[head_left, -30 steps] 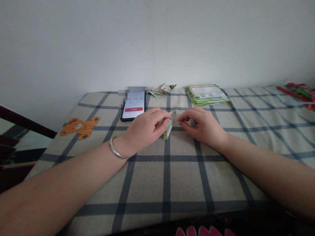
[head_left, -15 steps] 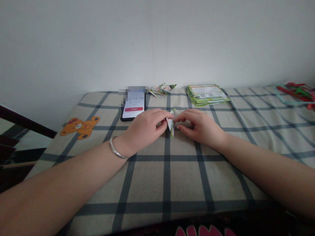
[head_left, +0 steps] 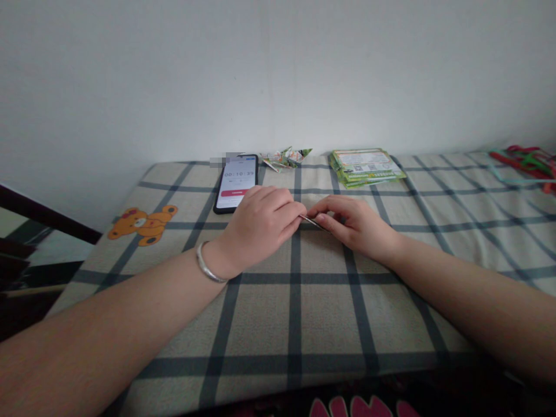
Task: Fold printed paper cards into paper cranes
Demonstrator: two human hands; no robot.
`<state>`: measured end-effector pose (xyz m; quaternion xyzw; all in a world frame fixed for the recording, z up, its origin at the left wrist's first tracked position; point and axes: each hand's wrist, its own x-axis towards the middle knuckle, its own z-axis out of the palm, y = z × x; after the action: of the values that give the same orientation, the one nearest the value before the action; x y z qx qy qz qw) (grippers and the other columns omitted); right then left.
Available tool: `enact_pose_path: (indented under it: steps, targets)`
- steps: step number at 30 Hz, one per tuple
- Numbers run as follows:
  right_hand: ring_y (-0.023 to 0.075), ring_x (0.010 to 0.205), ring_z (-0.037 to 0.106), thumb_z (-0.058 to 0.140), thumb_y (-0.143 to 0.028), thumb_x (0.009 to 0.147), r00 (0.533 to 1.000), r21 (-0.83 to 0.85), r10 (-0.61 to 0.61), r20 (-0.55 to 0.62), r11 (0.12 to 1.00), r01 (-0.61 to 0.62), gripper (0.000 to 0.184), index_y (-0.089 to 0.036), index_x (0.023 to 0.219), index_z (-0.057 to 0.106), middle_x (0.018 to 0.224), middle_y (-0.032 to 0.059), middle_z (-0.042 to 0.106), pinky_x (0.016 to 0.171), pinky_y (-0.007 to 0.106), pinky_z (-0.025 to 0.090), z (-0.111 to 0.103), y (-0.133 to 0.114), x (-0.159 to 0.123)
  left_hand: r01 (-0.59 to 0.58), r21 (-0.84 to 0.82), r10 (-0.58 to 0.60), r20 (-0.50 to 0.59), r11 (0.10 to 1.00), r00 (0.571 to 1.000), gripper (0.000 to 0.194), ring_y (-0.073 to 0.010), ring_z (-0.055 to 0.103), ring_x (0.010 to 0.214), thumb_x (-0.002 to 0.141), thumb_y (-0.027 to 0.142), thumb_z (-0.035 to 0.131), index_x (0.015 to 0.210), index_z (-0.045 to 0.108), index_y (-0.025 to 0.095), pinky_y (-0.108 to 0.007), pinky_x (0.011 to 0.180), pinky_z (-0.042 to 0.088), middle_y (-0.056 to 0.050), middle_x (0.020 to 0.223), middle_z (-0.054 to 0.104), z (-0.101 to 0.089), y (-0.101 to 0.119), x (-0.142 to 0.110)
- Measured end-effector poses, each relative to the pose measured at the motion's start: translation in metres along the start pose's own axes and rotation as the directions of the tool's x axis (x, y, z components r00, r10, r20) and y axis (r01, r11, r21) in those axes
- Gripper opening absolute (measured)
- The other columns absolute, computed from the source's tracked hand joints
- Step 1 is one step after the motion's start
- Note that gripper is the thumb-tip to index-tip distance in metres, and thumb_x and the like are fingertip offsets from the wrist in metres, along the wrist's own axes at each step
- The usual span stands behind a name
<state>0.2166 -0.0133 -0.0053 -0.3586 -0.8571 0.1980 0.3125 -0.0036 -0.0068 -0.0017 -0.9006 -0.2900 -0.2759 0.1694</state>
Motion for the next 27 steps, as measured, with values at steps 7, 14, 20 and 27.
enact_pose_path:
  steps: [7, 14, 20, 27]
  targets:
    - [0.0159, 0.078, 0.060, 0.052, -0.038, 0.093, 0.999, -0.010, -0.044, -0.017, 0.999, 0.044, 0.024, -0.018, 0.093, 0.065, 0.087, 0.0048, 0.068, 0.064, 0.027, 0.043, -0.0048, -0.0037, -0.0025, 0.025, 0.131, -0.018, -0.058, 0.991, 0.998, 0.010, -0.0215, 0.057, 0.081, 0.088, 0.020, 0.055, 0.082, 0.063, 0.019, -0.037, 0.070, 0.041, -0.005, 0.084, 0.061, -0.0038, 0.0025, -0.0009]
    - [0.0115, 0.065, 0.055, 0.063, -0.018, 0.080, 0.990, -0.144, -0.012, -0.142, 0.990, -0.008, 0.001, -0.019, 0.081, 0.063, 0.073, -0.0005, 0.063, 0.059, 0.025, 0.040, 0.0018, -0.0024, -0.0027, 0.059, 0.081, -0.057, -0.023, 0.995, 0.998, 0.009, -0.0218, 0.059, 0.082, 0.084, 0.016, 0.052, 0.081, 0.060, 0.018, -0.038, 0.072, 0.041, -0.004, 0.087, 0.064, -0.0033, 0.0025, 0.0005]
    - [0.0103, 0.060, 0.052, 0.064, -0.018, 0.079, 0.983, -0.123, 0.011, -0.181, 0.992, -0.033, 0.002, -0.019, 0.077, 0.063, 0.069, -0.0013, 0.062, 0.056, 0.024, 0.039, 0.0023, -0.0025, -0.0021, 0.008, -0.013, -0.008, -0.003, 1.000, 1.000, 0.008, -0.0194, 0.061, 0.076, 0.086, 0.018, 0.052, 0.084, 0.060, 0.018, -0.037, 0.074, 0.041, -0.001, 0.077, 0.066, -0.0045, 0.0025, 0.0020]
    - [0.0101, 0.060, 0.054, 0.066, -0.020, 0.081, 0.985, -0.064, 0.015, -0.173, 0.998, -0.026, 0.005, -0.018, 0.077, 0.065, 0.069, -0.0008, 0.065, 0.054, 0.023, 0.040, 0.0030, -0.0038, -0.0028, -0.050, -0.031, 0.051, 0.025, 0.998, 0.998, 0.017, -0.0174, 0.064, 0.075, 0.094, 0.030, 0.054, 0.086, 0.063, 0.020, -0.034, 0.073, 0.042, 0.000, 0.077, 0.070, -0.0012, 0.0006, -0.0003]
